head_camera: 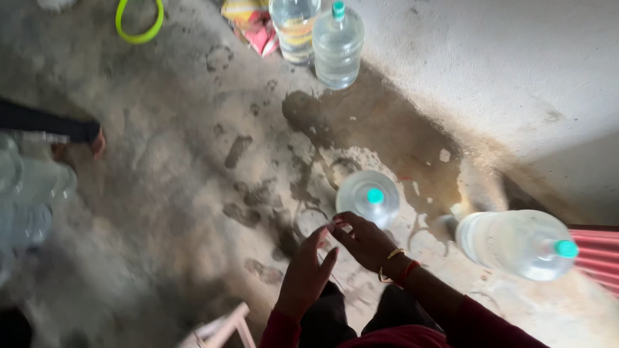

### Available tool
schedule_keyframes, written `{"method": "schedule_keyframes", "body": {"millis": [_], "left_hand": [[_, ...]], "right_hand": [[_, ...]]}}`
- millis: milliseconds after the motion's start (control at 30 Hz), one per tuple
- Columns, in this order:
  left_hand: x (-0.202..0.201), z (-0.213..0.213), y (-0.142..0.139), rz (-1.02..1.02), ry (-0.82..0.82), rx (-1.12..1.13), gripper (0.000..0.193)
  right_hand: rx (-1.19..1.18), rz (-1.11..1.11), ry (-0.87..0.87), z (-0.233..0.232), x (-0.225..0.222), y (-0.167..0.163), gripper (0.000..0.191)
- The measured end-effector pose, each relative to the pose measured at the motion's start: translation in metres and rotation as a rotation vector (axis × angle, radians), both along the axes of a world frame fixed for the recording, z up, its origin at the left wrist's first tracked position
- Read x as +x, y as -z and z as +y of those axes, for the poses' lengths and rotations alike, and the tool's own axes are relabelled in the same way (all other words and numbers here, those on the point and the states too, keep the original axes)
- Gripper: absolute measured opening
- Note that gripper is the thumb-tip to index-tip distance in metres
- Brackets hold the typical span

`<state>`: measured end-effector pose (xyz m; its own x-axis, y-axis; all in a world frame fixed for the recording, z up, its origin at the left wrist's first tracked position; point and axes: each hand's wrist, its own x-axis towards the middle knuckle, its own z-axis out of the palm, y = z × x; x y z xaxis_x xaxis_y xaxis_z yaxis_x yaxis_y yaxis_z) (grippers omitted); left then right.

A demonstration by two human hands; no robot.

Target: The person moves several large plastic water bottles on a concrete floor, then uses a heat gun to apply heat around the caps of two bottles. The person plugs in the heat gun, positions it near the bottle necks, and rotates the bottles while heating the caps.

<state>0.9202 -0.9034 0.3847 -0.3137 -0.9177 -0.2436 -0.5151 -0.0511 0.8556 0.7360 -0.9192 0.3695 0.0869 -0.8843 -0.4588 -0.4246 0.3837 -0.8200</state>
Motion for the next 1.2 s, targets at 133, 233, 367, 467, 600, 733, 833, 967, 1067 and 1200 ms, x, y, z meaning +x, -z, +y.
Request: {"method": "schedule_keyframes", "body": {"millis": [133, 233, 367, 467, 600, 733, 833, 967, 1067, 1200], "left_hand": [[0.049, -0.075, -0.008, -0.026, 0.051, 0.125, 0.060], [0.067, -0.133, -0.013, -0.025, 0.094, 0.068, 0.060], [0.073, -0.211, -0.011, -0.118, 0.178, 0.136, 0.059], [0.077, -0.286, 0.001, -0.087, 0.247, 0.072, 0.057], [0.078, -0.396, 0.030, -0.140, 0.334, 0.008, 0.055], [0.072, -0.508, 0.048, -0.208, 0.392, 0.033, 0.053], [0.074, -0.578, 0.059, -0.247, 0.401, 0.053, 0.053], [0.070, -0.653, 0.088, -0.312, 0.382, 0.225, 0.054], [0.067, -0.700, 0.122, -0.282, 0.428, 0.172, 0.052], [0.060, -0.765, 0.169, -0.177, 0.539, 0.032, 0.049]], "right_hand": [[-0.003, 0.027, 0.076, -0.058, 0.048, -0.006, 0.044], [-0.032, 0.002, 0.115, -0.104, 0.062, -0.001, 0.044], [0.021, 0.007, 0.197, -0.165, 0.072, 0.015, 0.045], [0.107, -0.003, 0.257, -0.225, 0.077, 0.035, 0.049], [0.092, 0.010, 0.322, -0.311, 0.082, 0.068, 0.052], [0.248, 0.068, 0.369, -0.413, 0.082, 0.098, 0.054], [0.277, 0.092, 0.384, -0.476, 0.090, 0.120, 0.056], [0.216, 0.130, 0.403, -0.552, 0.090, 0.163, 0.058], [0.157, 0.204, 0.440, -0.597, 0.091, 0.205, 0.057], [0.026, 0.380, 0.493, -0.650, 0.082, 0.268, 0.051]]}}
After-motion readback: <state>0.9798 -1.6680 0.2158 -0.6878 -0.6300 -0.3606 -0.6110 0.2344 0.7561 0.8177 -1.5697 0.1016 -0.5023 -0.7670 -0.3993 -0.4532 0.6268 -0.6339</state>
